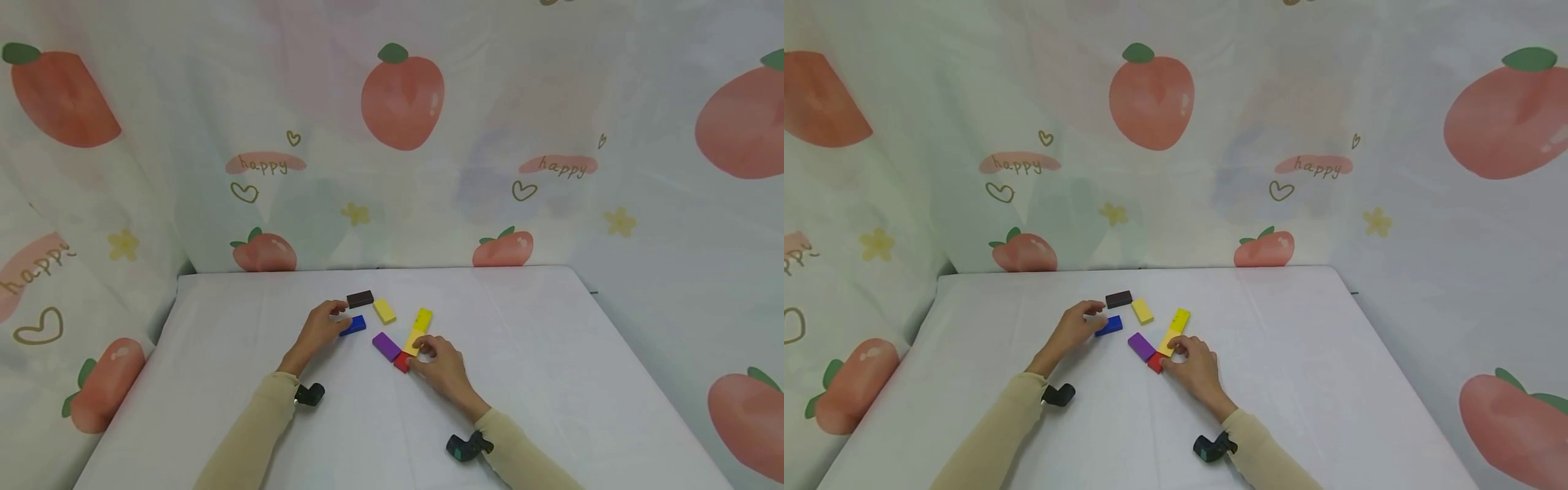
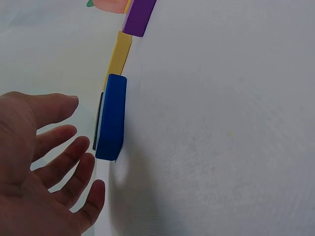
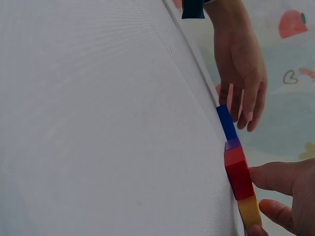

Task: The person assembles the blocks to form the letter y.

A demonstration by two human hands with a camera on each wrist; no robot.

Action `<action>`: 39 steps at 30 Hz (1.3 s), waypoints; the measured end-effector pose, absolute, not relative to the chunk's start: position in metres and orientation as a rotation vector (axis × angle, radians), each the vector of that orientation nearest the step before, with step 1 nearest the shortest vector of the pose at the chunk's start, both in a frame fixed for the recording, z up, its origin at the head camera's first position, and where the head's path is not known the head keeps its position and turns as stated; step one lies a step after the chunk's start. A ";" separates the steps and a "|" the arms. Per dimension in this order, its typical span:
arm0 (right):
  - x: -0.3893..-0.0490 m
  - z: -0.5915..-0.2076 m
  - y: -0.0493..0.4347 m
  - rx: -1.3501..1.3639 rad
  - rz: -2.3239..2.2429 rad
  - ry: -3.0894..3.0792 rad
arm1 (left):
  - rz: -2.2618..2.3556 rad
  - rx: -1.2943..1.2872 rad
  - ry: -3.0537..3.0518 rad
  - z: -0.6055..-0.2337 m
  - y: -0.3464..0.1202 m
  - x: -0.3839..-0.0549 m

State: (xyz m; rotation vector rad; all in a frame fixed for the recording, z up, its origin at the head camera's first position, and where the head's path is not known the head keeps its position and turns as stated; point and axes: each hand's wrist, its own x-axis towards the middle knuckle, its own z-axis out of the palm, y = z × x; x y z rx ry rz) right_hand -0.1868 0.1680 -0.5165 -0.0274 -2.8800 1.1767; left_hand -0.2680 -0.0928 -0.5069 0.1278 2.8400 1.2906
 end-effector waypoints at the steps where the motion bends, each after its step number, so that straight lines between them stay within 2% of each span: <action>1: -0.187 -0.517 0.168 -0.030 1.177 -2.881 | 1.283 0.150 2.836 -0.507 -0.093 -0.268; 39: -0.187 -0.519 0.167 -0.019 1.171 -2.869 | 1.149 0.301 2.818 -0.513 -0.089 -0.263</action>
